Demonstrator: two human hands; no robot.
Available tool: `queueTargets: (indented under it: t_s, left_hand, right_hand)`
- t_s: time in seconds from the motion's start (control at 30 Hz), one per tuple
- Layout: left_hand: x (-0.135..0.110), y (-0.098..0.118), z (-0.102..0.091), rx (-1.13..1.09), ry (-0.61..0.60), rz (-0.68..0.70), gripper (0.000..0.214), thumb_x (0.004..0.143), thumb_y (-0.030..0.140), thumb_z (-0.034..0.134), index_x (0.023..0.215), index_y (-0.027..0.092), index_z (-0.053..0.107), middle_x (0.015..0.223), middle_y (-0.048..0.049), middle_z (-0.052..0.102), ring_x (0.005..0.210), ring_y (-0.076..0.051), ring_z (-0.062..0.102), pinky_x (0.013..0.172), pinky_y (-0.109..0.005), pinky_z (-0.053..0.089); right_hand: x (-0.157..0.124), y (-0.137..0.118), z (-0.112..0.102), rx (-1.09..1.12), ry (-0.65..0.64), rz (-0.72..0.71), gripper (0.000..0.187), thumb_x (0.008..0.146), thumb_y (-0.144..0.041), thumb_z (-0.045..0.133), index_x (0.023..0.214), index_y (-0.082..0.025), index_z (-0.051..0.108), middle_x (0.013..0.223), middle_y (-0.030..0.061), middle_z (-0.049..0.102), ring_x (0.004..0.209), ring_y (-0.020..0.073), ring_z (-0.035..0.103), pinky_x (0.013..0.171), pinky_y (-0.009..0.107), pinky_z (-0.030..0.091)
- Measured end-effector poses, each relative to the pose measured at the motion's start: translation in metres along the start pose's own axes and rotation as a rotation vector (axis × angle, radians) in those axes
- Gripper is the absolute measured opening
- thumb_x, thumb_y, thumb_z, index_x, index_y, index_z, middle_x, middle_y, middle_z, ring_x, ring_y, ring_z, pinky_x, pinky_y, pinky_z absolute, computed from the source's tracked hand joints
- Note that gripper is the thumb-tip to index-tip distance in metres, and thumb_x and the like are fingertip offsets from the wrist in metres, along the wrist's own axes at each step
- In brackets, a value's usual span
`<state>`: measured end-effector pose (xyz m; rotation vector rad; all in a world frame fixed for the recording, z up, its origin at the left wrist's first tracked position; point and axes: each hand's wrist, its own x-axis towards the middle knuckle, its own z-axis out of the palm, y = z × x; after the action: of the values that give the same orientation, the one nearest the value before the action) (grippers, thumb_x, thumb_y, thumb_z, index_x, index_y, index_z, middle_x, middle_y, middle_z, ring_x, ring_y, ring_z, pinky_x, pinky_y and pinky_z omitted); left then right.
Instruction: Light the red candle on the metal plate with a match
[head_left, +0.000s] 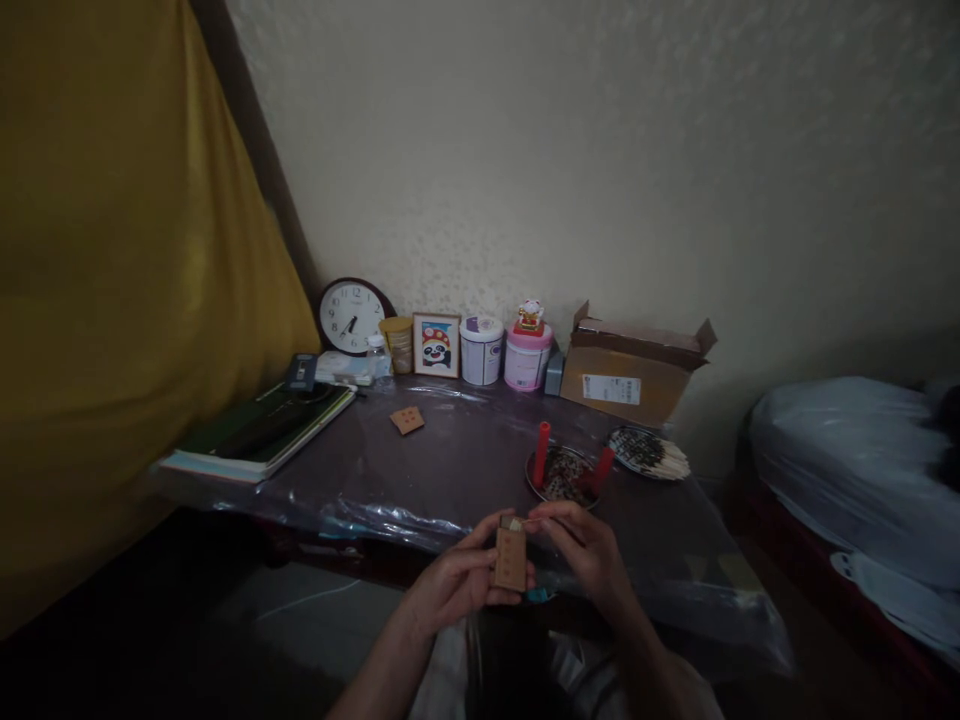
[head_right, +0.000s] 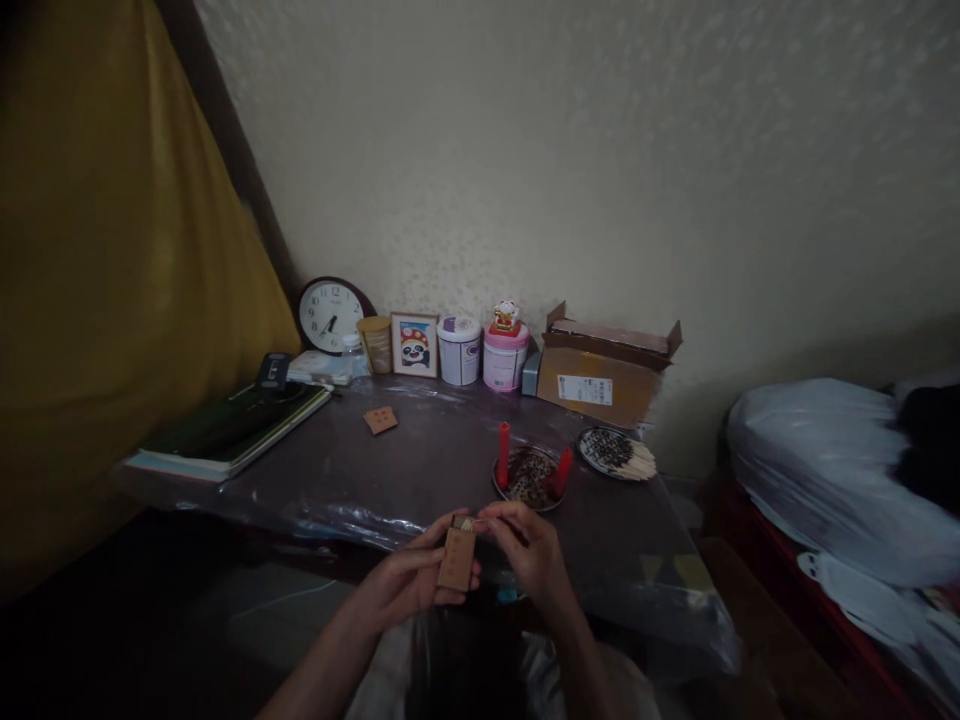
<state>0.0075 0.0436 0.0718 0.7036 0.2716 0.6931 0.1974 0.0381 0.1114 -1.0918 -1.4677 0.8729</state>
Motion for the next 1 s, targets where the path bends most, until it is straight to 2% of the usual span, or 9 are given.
queueTargets:
  t_s: [0.33, 0.47, 0.63, 0.8, 1.0]
  left_hand:
    - [0.002, -0.002, -0.002, -0.001, -0.003, 0.008, 0.052, 0.084, 0.018, 0.046, 0.133, 0.025, 0.029, 0.104, -0.0141, 0.066, 0.096, -0.027, 0.065, 0.078, -0.037, 0.041]
    - [0.001, -0.002, -0.002, -0.002, -0.005, 0.01, 0.052, 0.084, 0.019, 0.048, 0.133, 0.025, 0.03, 0.106, -0.0138, 0.066, 0.098, -0.027, 0.064, 0.078, -0.036, 0.041]
    - [0.001, 0.0, 0.0, -0.009, -0.009, 0.018, 0.051, 0.084, 0.018, 0.047, 0.132, 0.026, 0.031, 0.108, -0.0134, 0.065, 0.098, -0.027, 0.064, 0.078, -0.036, 0.041]
    - [0.002, -0.001, -0.001, -0.016, -0.012, 0.021, 0.051, 0.083, 0.019, 0.049, 0.131, 0.025, 0.033, 0.107, -0.0139, 0.065, 0.099, -0.028, 0.063, 0.077, -0.036, 0.042]
    - [0.001, -0.002, -0.001, 0.006, -0.005, 0.015, 0.053, 0.085, 0.019, 0.046, 0.134, 0.026, 0.028, 0.104, -0.0141, 0.067, 0.096, -0.026, 0.065, 0.078, -0.036, 0.042]
  right_hand:
    - [-0.003, 0.0, 0.004, -0.207, -0.028, -0.073, 0.017, 0.084, -0.034, 0.055, 0.084, -0.021, 0.065, 0.078, 0.0033, 0.071, 0.075, 0.0179, 0.067, 0.072, 0.028, 0.052]
    - [-0.003, 0.002, 0.005, -0.193, -0.051, -0.088, 0.017, 0.086, -0.034, 0.053, 0.085, -0.021, 0.065, 0.083, 0.0034, 0.07, 0.079, 0.0174, 0.066, 0.075, 0.027, 0.051]
    - [-0.002, 0.005, 0.004, -0.187, -0.02, -0.087, 0.015, 0.085, -0.032, 0.054, 0.085, -0.022, 0.064, 0.081, 0.0026, 0.07, 0.078, 0.0172, 0.066, 0.075, 0.027, 0.051]
    - [-0.002, 0.0, 0.006, -0.208, -0.031, -0.105, 0.017, 0.084, -0.034, 0.054, 0.081, -0.022, 0.066, 0.083, 0.0032, 0.07, 0.079, 0.0176, 0.065, 0.073, 0.027, 0.051]
    - [0.0, -0.006, 0.003, -0.029, 0.133, -0.038, 0.017, 0.081, -0.038, 0.059, 0.082, -0.022, 0.064, 0.072, 0.0022, 0.069, 0.071, 0.0182, 0.067, 0.072, 0.031, 0.053]
